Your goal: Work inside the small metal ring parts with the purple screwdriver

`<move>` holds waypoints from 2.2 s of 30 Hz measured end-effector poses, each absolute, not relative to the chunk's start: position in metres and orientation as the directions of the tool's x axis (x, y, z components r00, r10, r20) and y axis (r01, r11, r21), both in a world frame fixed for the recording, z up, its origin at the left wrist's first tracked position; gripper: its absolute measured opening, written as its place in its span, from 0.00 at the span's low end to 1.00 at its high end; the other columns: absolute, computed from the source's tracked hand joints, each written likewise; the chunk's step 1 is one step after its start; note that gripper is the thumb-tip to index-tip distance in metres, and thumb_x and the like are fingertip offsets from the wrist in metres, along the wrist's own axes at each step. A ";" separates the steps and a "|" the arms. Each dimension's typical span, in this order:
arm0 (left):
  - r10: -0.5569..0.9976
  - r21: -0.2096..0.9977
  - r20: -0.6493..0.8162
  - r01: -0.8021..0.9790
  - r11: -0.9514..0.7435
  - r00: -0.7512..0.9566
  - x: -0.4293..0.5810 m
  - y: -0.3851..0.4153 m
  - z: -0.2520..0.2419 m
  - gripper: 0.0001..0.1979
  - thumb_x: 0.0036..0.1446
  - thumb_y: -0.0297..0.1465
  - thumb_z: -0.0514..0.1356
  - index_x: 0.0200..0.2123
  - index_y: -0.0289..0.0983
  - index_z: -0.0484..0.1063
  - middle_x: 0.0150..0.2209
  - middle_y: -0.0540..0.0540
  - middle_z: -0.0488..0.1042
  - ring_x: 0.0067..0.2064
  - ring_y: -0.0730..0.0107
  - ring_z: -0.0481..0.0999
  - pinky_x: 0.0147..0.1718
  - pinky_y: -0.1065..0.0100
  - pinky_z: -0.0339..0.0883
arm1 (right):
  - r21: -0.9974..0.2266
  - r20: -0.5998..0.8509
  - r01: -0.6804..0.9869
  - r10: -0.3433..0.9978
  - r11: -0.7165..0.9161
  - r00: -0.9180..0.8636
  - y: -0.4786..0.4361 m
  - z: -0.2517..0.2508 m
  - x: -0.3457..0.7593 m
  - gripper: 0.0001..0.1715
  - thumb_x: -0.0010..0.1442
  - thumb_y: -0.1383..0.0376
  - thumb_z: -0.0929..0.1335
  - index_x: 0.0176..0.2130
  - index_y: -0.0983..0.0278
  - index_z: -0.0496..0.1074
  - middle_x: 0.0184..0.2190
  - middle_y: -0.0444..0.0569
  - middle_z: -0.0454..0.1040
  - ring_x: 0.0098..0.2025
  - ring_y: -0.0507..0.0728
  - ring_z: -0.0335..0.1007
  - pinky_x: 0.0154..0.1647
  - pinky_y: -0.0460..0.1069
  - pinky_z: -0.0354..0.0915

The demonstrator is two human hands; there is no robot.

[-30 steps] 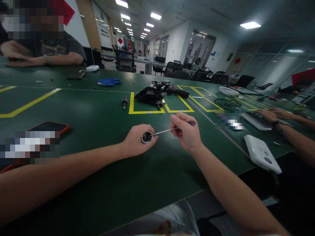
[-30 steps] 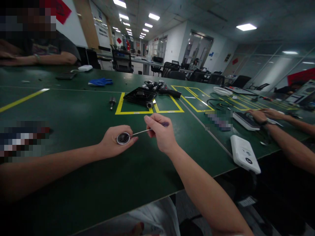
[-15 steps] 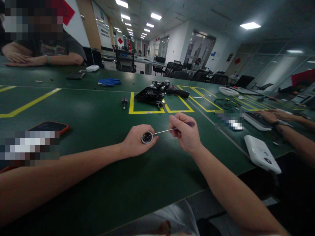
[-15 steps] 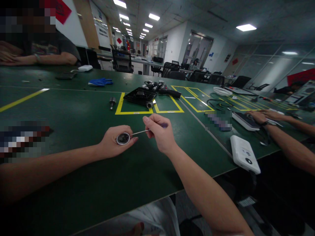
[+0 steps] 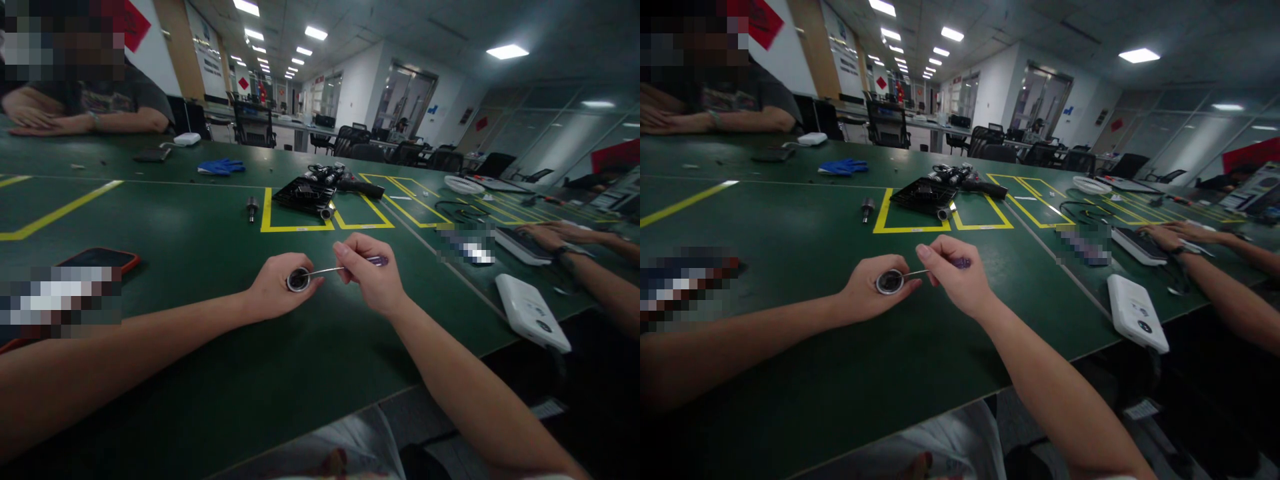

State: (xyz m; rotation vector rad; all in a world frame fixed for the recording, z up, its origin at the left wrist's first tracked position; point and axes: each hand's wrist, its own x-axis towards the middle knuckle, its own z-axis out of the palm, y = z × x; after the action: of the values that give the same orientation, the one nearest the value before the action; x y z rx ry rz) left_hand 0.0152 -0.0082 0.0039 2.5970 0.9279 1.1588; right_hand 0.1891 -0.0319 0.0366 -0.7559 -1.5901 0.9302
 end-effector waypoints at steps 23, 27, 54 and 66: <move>0.953 0.923 0.260 0.331 -0.197 -0.156 0.002 0.092 0.036 0.07 0.44 0.24 0.57 0.29 0.36 0.62 0.25 0.51 0.65 0.27 0.74 0.67 0.29 0.70 0.65 | -0.823 0.280 -0.483 0.954 0.298 0.111 -0.014 0.056 0.220 0.16 0.52 0.63 0.67 0.17 0.65 0.63 0.09 0.36 0.56 0.11 0.42 0.47 0.11 0.41 0.41; 0.953 0.871 0.257 0.466 -0.157 -0.159 0.002 0.131 0.041 0.06 0.44 0.26 0.59 0.27 0.35 0.63 0.23 0.50 0.66 0.26 0.72 0.67 0.29 0.68 0.64 | -0.821 0.282 -0.485 0.952 0.302 0.117 -0.015 0.058 0.222 0.16 0.51 0.62 0.68 0.17 0.65 0.62 0.09 0.36 0.57 0.11 0.42 0.47 0.11 0.41 0.41; 0.922 0.124 0.377 0.991 0.042 -0.086 -0.010 0.194 0.021 0.29 0.44 0.49 0.59 0.35 0.27 0.71 0.41 0.25 0.71 0.48 0.36 0.64 0.43 0.51 0.58 | -0.792 0.287 -0.532 0.952 0.300 0.109 -0.012 0.061 0.227 0.16 0.52 0.63 0.68 0.17 0.65 0.62 0.09 0.36 0.57 0.10 0.42 0.47 0.10 0.41 0.39; 0.998 0.988 0.032 -0.156 -0.022 0.063 0.014 0.153 0.058 0.22 0.62 0.36 0.41 0.34 0.30 0.70 0.36 0.34 0.75 0.43 0.59 0.74 0.43 0.60 0.67 | -0.780 0.276 -0.545 0.951 0.306 0.140 -0.012 0.062 0.227 0.16 0.52 0.65 0.66 0.17 0.65 0.62 0.09 0.36 0.57 0.10 0.42 0.45 0.11 0.41 0.38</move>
State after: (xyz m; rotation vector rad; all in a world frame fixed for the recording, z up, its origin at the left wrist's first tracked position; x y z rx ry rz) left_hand 0.0141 0.1531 0.0576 1.1435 1.0343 1.2502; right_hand 0.2266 -0.0120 0.0623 -0.5792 -0.8637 1.1724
